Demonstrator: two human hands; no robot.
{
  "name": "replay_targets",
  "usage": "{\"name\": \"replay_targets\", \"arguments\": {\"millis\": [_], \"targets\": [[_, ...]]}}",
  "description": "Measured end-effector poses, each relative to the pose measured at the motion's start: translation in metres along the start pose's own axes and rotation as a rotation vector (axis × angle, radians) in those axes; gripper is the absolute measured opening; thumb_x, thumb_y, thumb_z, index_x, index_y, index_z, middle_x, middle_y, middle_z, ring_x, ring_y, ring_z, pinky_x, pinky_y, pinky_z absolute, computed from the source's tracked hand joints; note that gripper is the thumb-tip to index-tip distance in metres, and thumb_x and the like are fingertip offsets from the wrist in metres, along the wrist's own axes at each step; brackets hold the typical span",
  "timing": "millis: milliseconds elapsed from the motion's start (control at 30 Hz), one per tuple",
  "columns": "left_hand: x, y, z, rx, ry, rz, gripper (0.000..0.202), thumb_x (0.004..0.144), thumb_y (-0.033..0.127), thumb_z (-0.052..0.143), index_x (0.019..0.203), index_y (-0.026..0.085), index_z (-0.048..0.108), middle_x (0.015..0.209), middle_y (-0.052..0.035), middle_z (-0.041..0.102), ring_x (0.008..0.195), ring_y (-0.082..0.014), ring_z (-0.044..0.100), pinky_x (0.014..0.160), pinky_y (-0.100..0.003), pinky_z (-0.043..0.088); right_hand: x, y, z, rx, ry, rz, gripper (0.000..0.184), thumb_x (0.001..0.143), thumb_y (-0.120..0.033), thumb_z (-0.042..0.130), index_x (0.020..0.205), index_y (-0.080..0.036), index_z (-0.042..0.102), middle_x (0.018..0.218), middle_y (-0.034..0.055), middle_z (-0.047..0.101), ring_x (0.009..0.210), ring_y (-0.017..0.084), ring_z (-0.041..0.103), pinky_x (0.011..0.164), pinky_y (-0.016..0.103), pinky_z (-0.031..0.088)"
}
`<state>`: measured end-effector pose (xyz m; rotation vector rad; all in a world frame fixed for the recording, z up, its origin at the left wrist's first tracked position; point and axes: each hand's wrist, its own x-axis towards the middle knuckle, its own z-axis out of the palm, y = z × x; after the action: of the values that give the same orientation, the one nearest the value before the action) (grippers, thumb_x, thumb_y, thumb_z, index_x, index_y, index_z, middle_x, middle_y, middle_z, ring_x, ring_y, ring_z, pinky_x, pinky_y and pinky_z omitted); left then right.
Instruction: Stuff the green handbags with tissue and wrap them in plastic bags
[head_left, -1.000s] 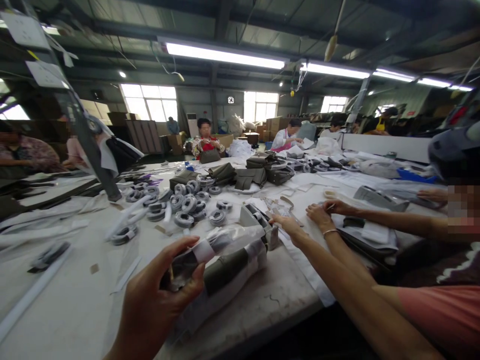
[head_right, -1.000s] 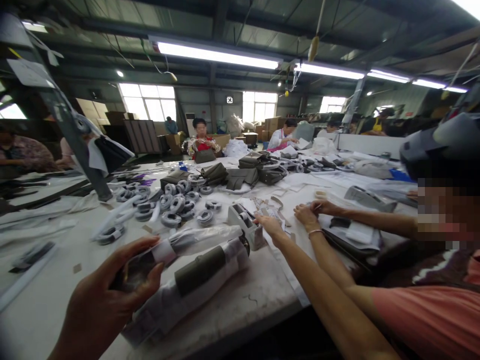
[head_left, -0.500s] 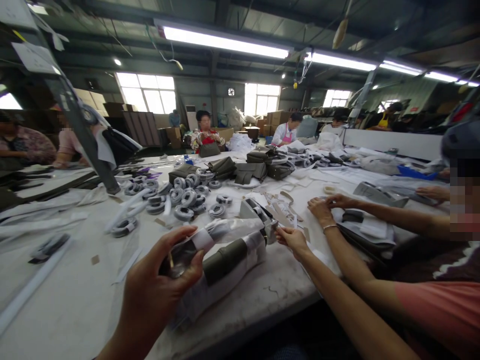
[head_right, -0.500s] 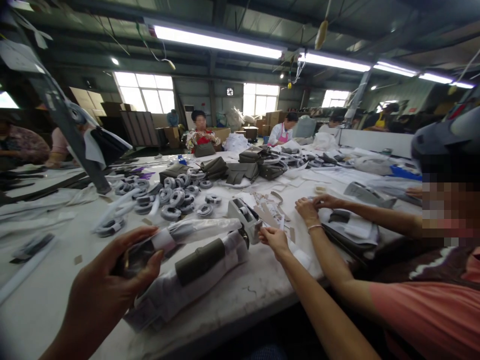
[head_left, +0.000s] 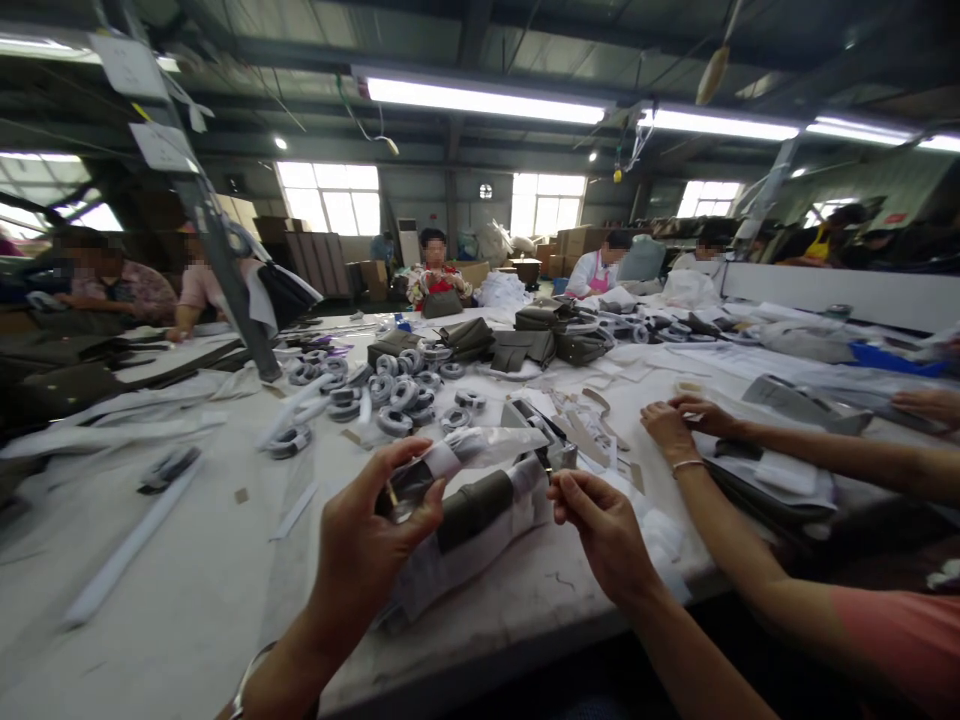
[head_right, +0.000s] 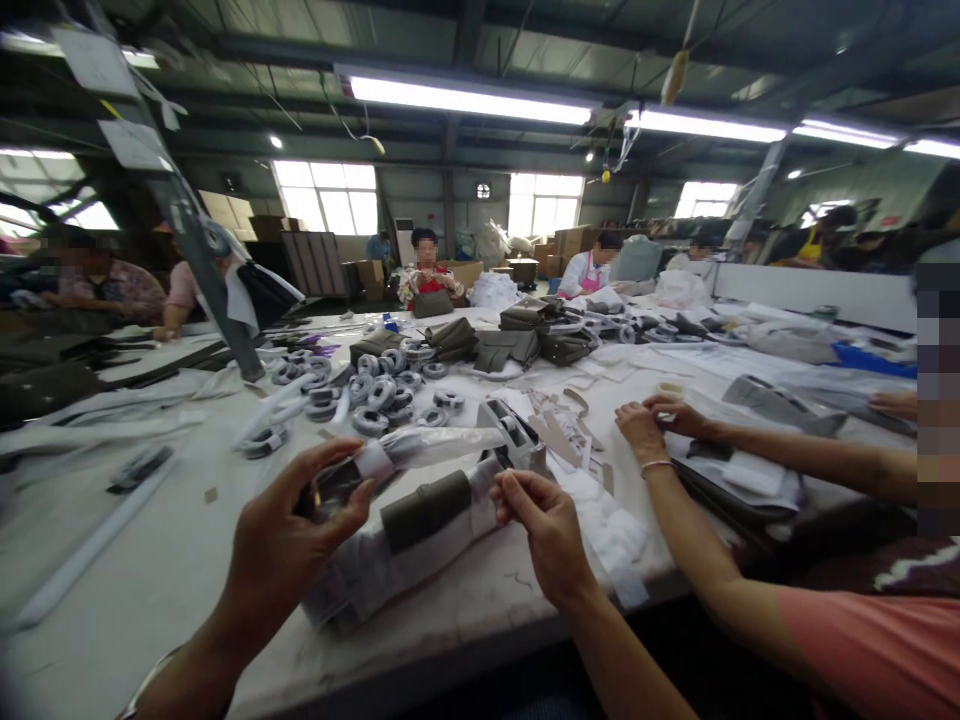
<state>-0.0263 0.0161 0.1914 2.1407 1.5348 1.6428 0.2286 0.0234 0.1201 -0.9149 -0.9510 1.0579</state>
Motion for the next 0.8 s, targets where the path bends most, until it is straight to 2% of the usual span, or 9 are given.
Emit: {"name": "replay_targets", "arguments": {"millis": [67,167,300,400,600,700,800], "targets": [[-0.001,0.002,0.002,-0.007,-0.008,0.014,0.033,0.079,0.033,0.073,0.11,0.026,0.066,0.098,0.002,0.074,0.076,-0.0141,0.069,0.073,-0.024,0.056,-0.019,-0.016,0.03,0.059,-0.11,-0.011,0.025,0.079,-0.042,0.078,0.086,-0.018,0.077,0.073,0.0041,0.072,0.057,0.01,0.059,0.058,0.023,0.049],[-0.003,0.003,0.003,-0.015,-0.015,0.039,0.033,0.08,0.029,0.072,0.112,0.025,0.065,0.101,-0.0004,0.074,0.081,-0.0156,0.07,0.077,-0.026,0.057,-0.034,-0.028,0.067,0.084,-0.237,0.009,0.024,0.082,-0.042,0.075,0.088,-0.019,0.077,0.073,0.0045,0.072,0.057,0.011,0.06,0.059,0.024,0.05],[-0.008,0.004,0.002,-0.005,-0.017,0.094,0.033,0.083,0.029,0.071,0.115,0.024,0.063,0.107,-0.0026,0.074,0.088,-0.0169,0.071,0.078,-0.027,0.057,-0.035,-0.029,0.098,0.047,-0.241,0.015,0.025,0.081,-0.042,0.076,0.086,-0.018,0.077,0.075,0.0037,0.072,0.058,0.011,0.059,0.059,0.024,0.048],[-0.012,0.001,0.001,0.03,0.006,0.179,0.034,0.084,0.027,0.07,0.117,0.024,0.062,0.109,-0.0036,0.074,0.09,-0.0173,0.071,0.077,-0.026,0.058,-0.031,-0.028,0.107,0.01,-0.211,0.035,0.029,0.079,-0.045,0.076,0.078,-0.016,0.075,0.069,0.003,0.069,0.054,0.009,0.055,0.054,0.022,0.044],[-0.015,-0.005,0.0,0.076,0.038,0.395,0.035,0.086,0.018,0.067,0.12,0.024,0.06,0.112,-0.0057,0.072,0.099,-0.0179,0.07,0.086,-0.027,0.056,-0.031,-0.029,0.107,-0.033,-0.201,0.076,0.038,0.077,-0.05,0.077,0.071,-0.013,0.072,0.063,0.0029,0.066,0.048,0.008,0.052,0.049,0.021,0.041],[-0.015,-0.006,0.0,0.089,0.046,0.411,0.037,0.085,0.017,0.067,0.121,0.024,0.06,0.111,-0.006,0.072,0.099,-0.0185,0.07,0.087,-0.028,0.056,-0.033,-0.027,0.105,-0.065,-0.236,0.087,0.04,0.079,-0.052,0.074,0.076,-0.012,0.074,0.068,0.0046,0.069,0.051,0.009,0.056,0.052,0.022,0.045],[-0.016,-0.006,0.0,0.094,0.045,0.395,0.036,0.085,0.017,0.066,0.121,0.024,0.059,0.11,-0.0063,0.072,0.098,-0.0194,0.07,0.086,-0.03,0.058,-0.037,-0.02,0.102,-0.084,-0.254,0.099,0.04,0.079,-0.052,0.075,0.092,-0.015,0.078,0.082,0.0072,0.074,0.06,0.013,0.062,0.062,0.026,0.053]]}}
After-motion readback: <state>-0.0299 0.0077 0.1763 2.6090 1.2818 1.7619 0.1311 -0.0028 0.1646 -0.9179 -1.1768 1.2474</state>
